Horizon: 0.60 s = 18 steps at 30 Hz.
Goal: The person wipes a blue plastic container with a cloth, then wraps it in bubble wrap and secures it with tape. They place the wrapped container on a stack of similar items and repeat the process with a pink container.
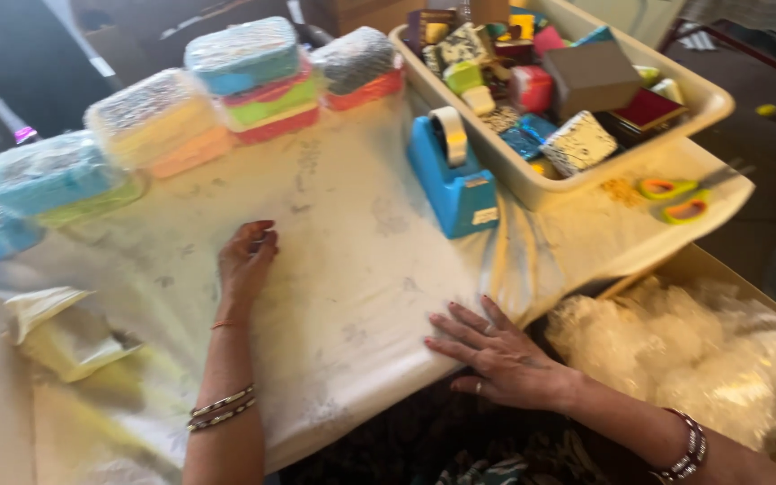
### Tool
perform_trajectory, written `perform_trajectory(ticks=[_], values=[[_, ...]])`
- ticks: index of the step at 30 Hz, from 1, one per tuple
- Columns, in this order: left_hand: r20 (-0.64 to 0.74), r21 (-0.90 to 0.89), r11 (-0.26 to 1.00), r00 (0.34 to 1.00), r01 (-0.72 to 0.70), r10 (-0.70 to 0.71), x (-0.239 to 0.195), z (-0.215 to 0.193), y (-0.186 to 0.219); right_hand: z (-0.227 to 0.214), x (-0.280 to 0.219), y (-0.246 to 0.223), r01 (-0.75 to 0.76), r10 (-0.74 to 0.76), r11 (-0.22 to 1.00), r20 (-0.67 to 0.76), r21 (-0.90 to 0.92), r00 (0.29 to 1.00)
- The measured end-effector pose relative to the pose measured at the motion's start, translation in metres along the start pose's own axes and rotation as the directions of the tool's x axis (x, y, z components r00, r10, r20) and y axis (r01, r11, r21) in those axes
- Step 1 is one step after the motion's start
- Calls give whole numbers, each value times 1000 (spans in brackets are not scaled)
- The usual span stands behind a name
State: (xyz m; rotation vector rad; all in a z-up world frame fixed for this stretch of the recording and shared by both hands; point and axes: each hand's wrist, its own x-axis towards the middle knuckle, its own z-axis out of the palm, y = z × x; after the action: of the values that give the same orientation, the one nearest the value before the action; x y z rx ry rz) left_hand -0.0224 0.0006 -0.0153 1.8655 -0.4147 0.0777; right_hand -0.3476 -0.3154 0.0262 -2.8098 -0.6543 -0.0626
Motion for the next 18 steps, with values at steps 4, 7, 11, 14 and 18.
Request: perform_trajectory(ticks=[4,7,11,14,18], values=[[6,27,1000,1000,1,-1,0,0,0,1,-52,35,-42,18,999,-533,-33,846],[-7,26,999,1000,22,-21,-2,0,-1,4,-75,78,-305,167,950,-711,-71,683],[-16,35,998,999,45,-45,-4,-1,7,42,-119,144,-529,287,848,-822,-21,493],[-10,25,999,999,40,-40,-4,0,7,69,-156,177,-727,518,676,-778,119,355],[-8,48,998,999,41,-40,-4,-2,8,73,-177,190,-889,758,457,-538,35,369]])
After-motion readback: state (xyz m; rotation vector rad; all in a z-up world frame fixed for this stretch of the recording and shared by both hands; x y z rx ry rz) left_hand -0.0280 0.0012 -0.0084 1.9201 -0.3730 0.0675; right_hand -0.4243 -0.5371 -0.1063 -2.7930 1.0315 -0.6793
